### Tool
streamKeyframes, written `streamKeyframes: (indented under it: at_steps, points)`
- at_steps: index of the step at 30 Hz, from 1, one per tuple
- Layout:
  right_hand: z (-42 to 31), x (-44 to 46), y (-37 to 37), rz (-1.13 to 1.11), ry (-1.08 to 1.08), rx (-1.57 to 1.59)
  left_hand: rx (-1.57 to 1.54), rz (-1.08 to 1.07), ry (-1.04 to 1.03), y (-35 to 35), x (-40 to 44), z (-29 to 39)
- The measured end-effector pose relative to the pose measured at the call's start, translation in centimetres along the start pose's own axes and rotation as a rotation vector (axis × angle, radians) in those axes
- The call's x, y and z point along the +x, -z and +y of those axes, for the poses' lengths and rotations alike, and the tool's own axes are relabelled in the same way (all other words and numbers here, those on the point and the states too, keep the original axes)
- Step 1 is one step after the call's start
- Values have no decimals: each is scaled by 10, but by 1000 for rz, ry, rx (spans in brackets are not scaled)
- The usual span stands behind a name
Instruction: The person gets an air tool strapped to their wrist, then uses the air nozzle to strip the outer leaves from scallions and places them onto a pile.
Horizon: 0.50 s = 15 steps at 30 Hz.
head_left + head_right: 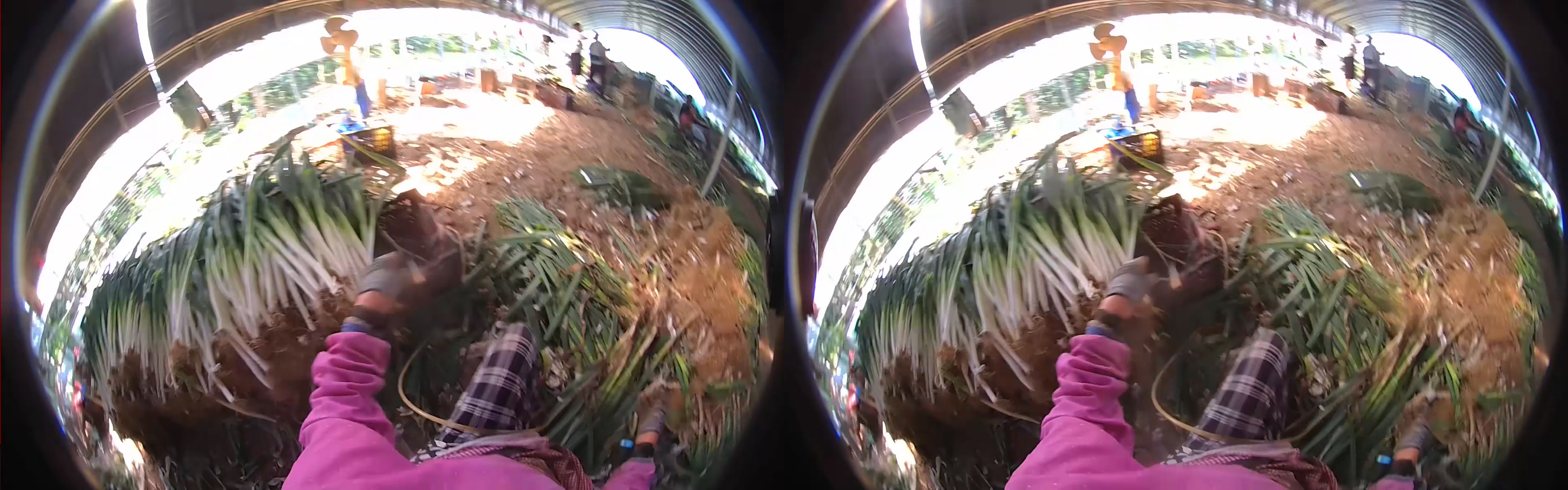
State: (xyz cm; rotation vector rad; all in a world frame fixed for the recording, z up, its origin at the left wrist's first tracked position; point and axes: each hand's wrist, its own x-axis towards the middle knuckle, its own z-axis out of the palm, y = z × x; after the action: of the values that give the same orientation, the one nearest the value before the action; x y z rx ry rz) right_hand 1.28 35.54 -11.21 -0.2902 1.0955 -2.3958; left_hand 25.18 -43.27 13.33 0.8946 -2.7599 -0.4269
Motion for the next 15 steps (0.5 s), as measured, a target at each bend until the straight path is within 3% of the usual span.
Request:
streamKeyframes:
  at_steps: [1, 2, 4, 5, 6, 7, 8, 10, 12, 14, 15]
  points:
    - [4, -31, -100, 795, -26, -243, 39, 26, -78, -18, 4, 51]
    - [10, -50, -93, 881, 60, -245, 62, 38, -183, -36, 2, 108]
    - [44, -68, -52, 439, 275, -137, 12, -93, -465, -60, -16, 209]
    - [66, -79, -24, 117, 343, -102, -33, -73, -688, -126, -4, 235]
    - [58, -81, -108, 711, 245, -218, -128, -150, -682, -129, -34, 286]
    - [64, -83, -122, 889, 234, -23, -37, -375, -704, -145, -58, 330]
    - [75, -89, -117, 850, 271, 18, 84, -574, -701, -161, -78, 364]
    - [91, -93, -104, 1206, 99, 186, 121, -742, -905, -229, -112, 388]
    - [108, -104, -89, 1187, -9, 154, 371, -945, -748, -269, -155, 412]
    - [93, -94, -122, 1281, -65, 65, 399, -792, -734, -358, -177, 394]
    - [103, -93, -107, 1194, -65, 58, 404, -817, -711, -373, -182, 399]
